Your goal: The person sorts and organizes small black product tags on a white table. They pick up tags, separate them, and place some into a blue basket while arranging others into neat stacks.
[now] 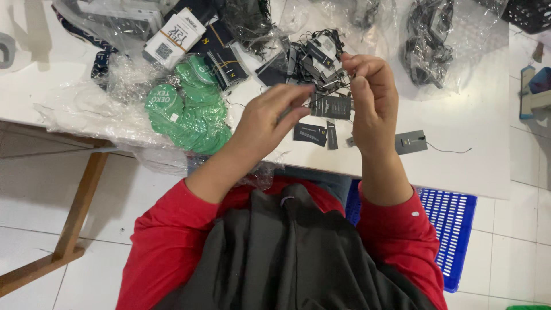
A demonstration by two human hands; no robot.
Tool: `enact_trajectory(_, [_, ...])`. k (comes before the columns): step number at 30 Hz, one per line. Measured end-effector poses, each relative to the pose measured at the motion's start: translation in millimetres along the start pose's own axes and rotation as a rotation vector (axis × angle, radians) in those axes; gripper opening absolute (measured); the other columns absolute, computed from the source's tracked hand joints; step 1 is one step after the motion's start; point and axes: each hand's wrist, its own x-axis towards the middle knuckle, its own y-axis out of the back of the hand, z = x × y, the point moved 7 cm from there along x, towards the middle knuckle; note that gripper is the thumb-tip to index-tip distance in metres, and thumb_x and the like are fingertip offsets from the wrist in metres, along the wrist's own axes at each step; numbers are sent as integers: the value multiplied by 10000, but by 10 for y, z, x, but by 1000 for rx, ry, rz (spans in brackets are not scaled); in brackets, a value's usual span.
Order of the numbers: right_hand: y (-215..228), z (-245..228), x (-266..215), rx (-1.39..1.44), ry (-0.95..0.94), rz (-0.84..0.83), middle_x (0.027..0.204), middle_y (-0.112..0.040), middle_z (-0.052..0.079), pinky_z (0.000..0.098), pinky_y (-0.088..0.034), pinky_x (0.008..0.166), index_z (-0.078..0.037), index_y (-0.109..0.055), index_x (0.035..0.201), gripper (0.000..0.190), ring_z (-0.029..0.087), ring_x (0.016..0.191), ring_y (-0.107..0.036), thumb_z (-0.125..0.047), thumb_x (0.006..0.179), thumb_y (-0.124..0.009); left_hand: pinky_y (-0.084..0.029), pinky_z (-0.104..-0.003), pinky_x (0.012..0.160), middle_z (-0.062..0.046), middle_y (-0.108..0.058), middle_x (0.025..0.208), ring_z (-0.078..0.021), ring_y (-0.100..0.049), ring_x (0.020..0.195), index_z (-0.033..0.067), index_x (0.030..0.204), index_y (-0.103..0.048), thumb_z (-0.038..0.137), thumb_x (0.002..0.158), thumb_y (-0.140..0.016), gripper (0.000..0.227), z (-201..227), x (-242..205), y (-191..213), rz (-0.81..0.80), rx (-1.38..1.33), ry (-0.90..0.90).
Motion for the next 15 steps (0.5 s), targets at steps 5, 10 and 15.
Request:
enact_trajectory(5, [-206, 167, -136, -224, -23, -128, 1328, -566, 94, 364, -387, 1236, -9, -553, 1150, 67, 223, 1415, -507, -5, 1087, -530, -595, -347, 963, -123, -669, 1279, -282, -705, 1142, 29, 1274, -642, 38, 980, -749, 314, 80, -81, 54, 130, -140, -58])
enact_trajectory(10, [-272, 315, -163, -108, -140, -164, 1355, -566, 103, 360, -422, 1198, -12, -596, 1138, 67, 216, 1396, -527, 5, 1092, -550, -606, -322, 882, -92, -699, 1169, -238, -727, 1041, 51, 1179, -684, 22, 945, -787, 257, 2, -64, 61, 166, -125, -34])
enact_trajectory(15, [-343, 458, -310, -41, -155, -196, 1392, -579, 126, 358, -445, 1178, -4, -651, 1187, 142, 211, 1364, -554, -7, 1094, -544, -619, -292, 842, -101, -697, 1139, -186, -741, 993, 49, 1126, -683, -46, 972, -728, 185, -203, -218, 134, 173, -173, 9])
